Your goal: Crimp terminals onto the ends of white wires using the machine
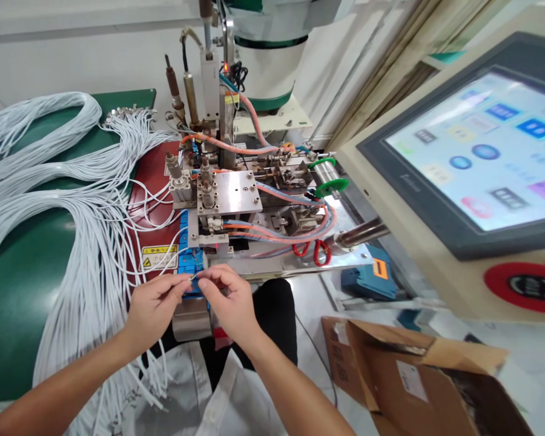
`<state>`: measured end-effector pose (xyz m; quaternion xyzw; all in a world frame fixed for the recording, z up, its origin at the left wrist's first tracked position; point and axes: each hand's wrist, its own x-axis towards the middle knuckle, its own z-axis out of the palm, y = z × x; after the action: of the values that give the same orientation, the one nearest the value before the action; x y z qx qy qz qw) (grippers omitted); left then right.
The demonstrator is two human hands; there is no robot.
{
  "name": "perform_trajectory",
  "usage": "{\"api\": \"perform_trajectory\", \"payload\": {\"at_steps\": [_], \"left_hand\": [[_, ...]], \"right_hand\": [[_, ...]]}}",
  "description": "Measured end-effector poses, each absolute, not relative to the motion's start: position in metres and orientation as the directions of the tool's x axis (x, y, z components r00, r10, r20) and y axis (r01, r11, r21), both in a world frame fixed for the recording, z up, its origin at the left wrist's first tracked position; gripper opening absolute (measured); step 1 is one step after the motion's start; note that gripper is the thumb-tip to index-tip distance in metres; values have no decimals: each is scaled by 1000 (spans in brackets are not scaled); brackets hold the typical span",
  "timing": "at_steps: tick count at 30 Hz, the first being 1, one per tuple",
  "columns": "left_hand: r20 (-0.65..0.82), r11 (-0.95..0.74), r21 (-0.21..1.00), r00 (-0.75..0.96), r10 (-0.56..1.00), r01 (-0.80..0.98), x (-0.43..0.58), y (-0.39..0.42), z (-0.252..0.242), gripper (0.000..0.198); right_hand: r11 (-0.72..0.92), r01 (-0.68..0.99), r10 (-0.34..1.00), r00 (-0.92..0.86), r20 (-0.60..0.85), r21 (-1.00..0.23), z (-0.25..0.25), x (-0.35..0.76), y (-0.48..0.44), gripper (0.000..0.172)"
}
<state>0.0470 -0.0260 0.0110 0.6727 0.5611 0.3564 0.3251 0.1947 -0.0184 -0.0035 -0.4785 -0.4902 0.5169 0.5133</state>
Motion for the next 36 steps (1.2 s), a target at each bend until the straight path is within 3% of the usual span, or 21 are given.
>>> {"api": "perform_trajectory", "payload": {"at_steps": [9,19,23,31,36], "left_hand": [[-34,-80,870,220,975,486,46,-25,16,21],[-119,58,916,132,984,398,51,-32,12,22],[-93,2,897,183,979,442,49,-31,16,22],[-91,-162,823,409,908,544,40,-20,28,21],[-13,-113,798,204,979,591,44,-27,17,20]], "right_hand": [[201,183,979,-1,204,-962,0,191,-20,12],[282,304,934,132,333,-910,-1,178,-25,10],[310,260,948,-9,319,-915,0,186,-20,7],[305,336,920,-347,183,-891,14,209,-7,11],[35,135,999,-41,30,-990,0,188,-18,17]]}}
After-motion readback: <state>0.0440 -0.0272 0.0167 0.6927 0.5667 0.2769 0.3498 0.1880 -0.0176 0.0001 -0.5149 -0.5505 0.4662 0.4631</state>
